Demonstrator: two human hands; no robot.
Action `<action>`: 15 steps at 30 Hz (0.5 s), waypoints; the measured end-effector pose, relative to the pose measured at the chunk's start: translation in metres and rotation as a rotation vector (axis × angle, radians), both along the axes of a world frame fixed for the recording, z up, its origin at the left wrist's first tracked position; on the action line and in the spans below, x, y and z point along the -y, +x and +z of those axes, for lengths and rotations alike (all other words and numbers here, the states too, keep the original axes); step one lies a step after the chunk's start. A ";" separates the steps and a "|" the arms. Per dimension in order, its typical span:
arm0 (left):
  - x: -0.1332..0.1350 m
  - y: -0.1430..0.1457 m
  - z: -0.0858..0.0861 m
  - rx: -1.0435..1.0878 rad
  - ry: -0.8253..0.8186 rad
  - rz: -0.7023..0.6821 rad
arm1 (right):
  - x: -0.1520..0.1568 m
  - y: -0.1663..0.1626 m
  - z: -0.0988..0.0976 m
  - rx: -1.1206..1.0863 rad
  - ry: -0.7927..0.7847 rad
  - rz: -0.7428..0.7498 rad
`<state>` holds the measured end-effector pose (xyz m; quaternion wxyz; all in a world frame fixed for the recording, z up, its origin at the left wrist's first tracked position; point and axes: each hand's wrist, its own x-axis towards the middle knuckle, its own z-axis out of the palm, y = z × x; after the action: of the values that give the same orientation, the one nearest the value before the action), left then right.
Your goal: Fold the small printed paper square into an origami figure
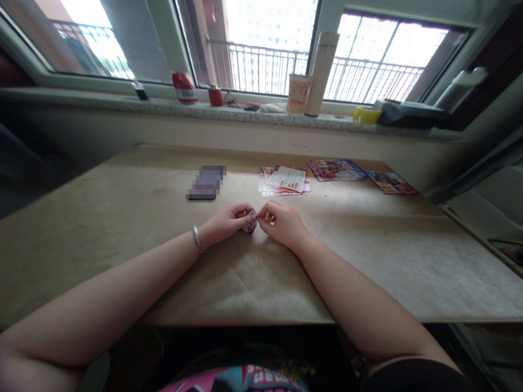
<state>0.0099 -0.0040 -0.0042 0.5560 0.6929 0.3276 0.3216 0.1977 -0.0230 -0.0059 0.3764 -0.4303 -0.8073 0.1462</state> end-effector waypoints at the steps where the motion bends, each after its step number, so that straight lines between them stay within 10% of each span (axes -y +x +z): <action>1: 0.000 0.000 0.000 0.004 -0.001 0.005 | 0.000 0.000 0.000 -0.008 0.000 0.002; 15: -0.002 0.001 -0.005 0.000 0.053 0.059 | 0.000 -0.003 0.002 -0.077 -0.024 0.020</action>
<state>0.0108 -0.0018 -0.0096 0.5276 0.6975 0.3391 0.3466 0.1948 -0.0232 -0.0044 0.4005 -0.4208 -0.7947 0.1761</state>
